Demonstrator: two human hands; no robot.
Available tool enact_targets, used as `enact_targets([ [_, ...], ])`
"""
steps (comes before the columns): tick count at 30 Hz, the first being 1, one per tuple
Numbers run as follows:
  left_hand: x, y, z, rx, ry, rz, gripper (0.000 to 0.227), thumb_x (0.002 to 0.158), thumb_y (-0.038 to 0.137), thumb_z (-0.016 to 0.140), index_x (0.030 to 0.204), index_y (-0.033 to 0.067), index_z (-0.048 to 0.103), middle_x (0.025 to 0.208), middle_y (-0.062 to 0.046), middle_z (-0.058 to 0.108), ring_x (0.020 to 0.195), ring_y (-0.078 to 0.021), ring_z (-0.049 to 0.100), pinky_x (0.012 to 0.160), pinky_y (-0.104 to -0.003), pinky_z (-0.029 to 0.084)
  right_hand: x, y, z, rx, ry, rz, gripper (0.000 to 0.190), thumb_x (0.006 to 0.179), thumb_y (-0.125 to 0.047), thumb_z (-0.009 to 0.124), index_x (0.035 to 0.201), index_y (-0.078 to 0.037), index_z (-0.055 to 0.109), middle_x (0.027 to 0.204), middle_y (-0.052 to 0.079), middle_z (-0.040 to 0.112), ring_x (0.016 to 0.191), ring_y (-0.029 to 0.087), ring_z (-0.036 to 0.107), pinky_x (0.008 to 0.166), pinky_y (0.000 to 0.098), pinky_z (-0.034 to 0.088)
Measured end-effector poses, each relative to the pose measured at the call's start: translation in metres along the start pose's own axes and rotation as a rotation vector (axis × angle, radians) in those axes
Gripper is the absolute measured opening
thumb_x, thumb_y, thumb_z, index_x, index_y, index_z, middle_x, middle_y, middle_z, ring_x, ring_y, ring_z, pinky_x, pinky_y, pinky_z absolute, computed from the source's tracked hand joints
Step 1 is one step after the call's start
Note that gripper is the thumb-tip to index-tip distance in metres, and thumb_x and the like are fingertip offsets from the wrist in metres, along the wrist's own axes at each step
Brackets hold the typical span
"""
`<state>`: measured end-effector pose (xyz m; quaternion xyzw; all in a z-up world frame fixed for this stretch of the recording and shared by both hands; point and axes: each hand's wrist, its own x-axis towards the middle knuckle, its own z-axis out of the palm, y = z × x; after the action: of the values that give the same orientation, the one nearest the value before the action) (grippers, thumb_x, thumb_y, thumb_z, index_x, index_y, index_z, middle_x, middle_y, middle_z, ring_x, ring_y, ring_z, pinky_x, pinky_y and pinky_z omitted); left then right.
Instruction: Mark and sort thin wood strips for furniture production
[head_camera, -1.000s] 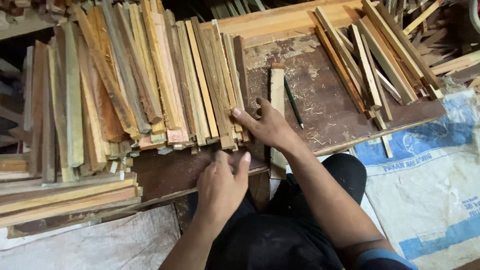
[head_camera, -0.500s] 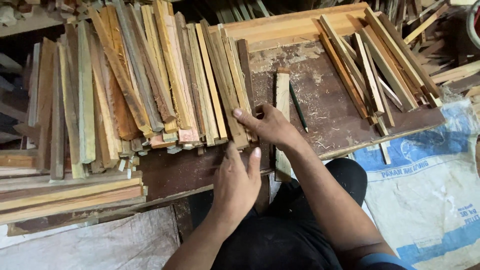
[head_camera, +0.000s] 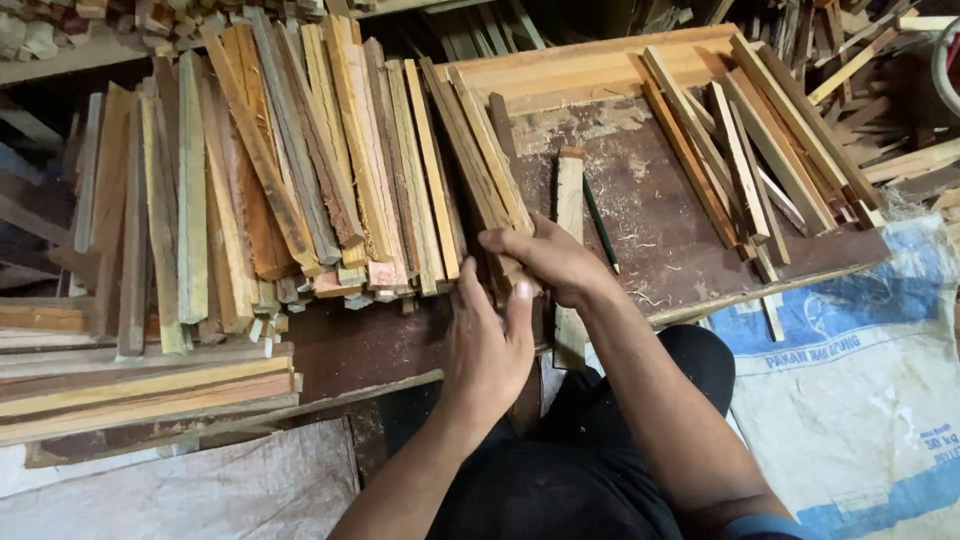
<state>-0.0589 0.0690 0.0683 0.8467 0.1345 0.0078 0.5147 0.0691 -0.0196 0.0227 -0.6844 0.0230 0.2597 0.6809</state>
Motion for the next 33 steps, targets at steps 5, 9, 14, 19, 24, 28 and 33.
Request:
enact_targets([
  [5, 0.007, 0.0, 0.007, 0.049, -0.108, -0.111, 0.083, 0.103, 0.055, 0.023, 0.153, -0.0113, 0.022, 0.141, -0.043, 0.039, 0.123, -0.0505, 0.06, 0.09, -0.058, 0.058, -0.015, -0.001, -0.007, 0.069, 0.054, 0.038, 0.081, 0.077, -0.029, 0.085, 0.138, 0.01, 0.049, 0.094, 0.026, 0.065, 0.079, 0.031, 0.067, 0.063, 0.0468, 0.058],
  [9, 0.006, 0.002, 0.022, -0.019, -0.102, -0.062, 0.084, 0.104, 0.054, 0.019, 0.152, -0.0145, 0.022, 0.144, -0.043, 0.026, 0.131, -0.0524, 0.05, 0.099, -0.059, 0.053, -0.016, 0.016, -0.012, 0.178, 0.072, 0.018, 0.058, 0.079, -0.022, 0.082, 0.124, 0.007, 0.06, 0.073, 0.014, 0.06, 0.056, 0.02, 0.063, 0.042, 0.0296, 0.052],
  [14, 0.0, -0.014, 0.042, -0.01, 0.101, 0.203, 0.064, 0.105, 0.03, 0.033, 0.147, -0.0172, 0.03, 0.137, -0.046, 0.034, 0.12, -0.0646, 0.046, 0.094, -0.068, 0.046, -0.054, -0.009, 0.002, 0.161, 0.138, 0.0, 0.055, 0.078, -0.031, 0.084, 0.117, 0.003, 0.065, 0.079, 0.014, 0.063, 0.068, 0.024, 0.063, 0.056, 0.0375, 0.053],
  [19, -0.021, 0.016, 0.007, -0.021, 0.338, 0.518, 0.056, 0.103, 0.02, 0.038, 0.144, -0.0174, 0.034, 0.129, -0.047, 0.042, 0.109, -0.0695, 0.05, 0.08, -0.068, 0.05, -0.094, -0.05, 0.031, 0.123, 0.179, -0.124, 0.051, 0.081, -0.029, 0.082, 0.116, 0.004, 0.066, 0.083, 0.017, 0.066, 0.074, 0.024, 0.064, 0.066, 0.0395, 0.056],
  [24, -0.059, 0.052, -0.073, -0.159, 0.352, 0.654, 0.053, 0.108, 0.021, 0.025, 0.143, -0.0172, 0.031, 0.139, -0.043, 0.038, 0.112, -0.0513, 0.056, 0.1, -0.057, 0.052, -0.136, -0.101, 0.083, 0.064, -0.003, -0.25, 0.044, 0.091, -0.026, 0.057, 0.12, 0.007, 0.06, 0.094, 0.017, 0.063, 0.076, 0.021, 0.059, 0.066, 0.0312, 0.051],
  [28, -0.063, 0.049, -0.134, -0.044, 0.558, 0.665, 0.057, 0.11, 0.031, 0.023, 0.143, -0.0129, 0.034, 0.129, -0.035, 0.05, 0.091, -0.035, 0.065, 0.073, -0.035, 0.065, -0.143, -0.137, 0.152, 0.048, -0.08, -0.267, 0.046, 0.086, -0.032, 0.06, 0.111, 0.005, 0.067, 0.099, 0.016, 0.071, 0.087, 0.021, 0.066, 0.075, 0.0306, 0.054],
  [33, -0.037, 0.012, -0.204, 0.025, 0.665, 0.39, 0.06, 0.103, 0.041, 0.023, 0.127, -0.0029, 0.055, 0.112, -0.025, 0.057, 0.069, -0.0231, 0.063, 0.043, -0.031, 0.058, -0.112, -0.149, 0.235, 0.056, -0.364, -0.278, 0.034, 0.092, -0.039, 0.059, 0.083, -0.007, 0.067, 0.071, 0.006, 0.061, 0.058, 0.017, 0.059, 0.044, 0.0303, 0.051],
])
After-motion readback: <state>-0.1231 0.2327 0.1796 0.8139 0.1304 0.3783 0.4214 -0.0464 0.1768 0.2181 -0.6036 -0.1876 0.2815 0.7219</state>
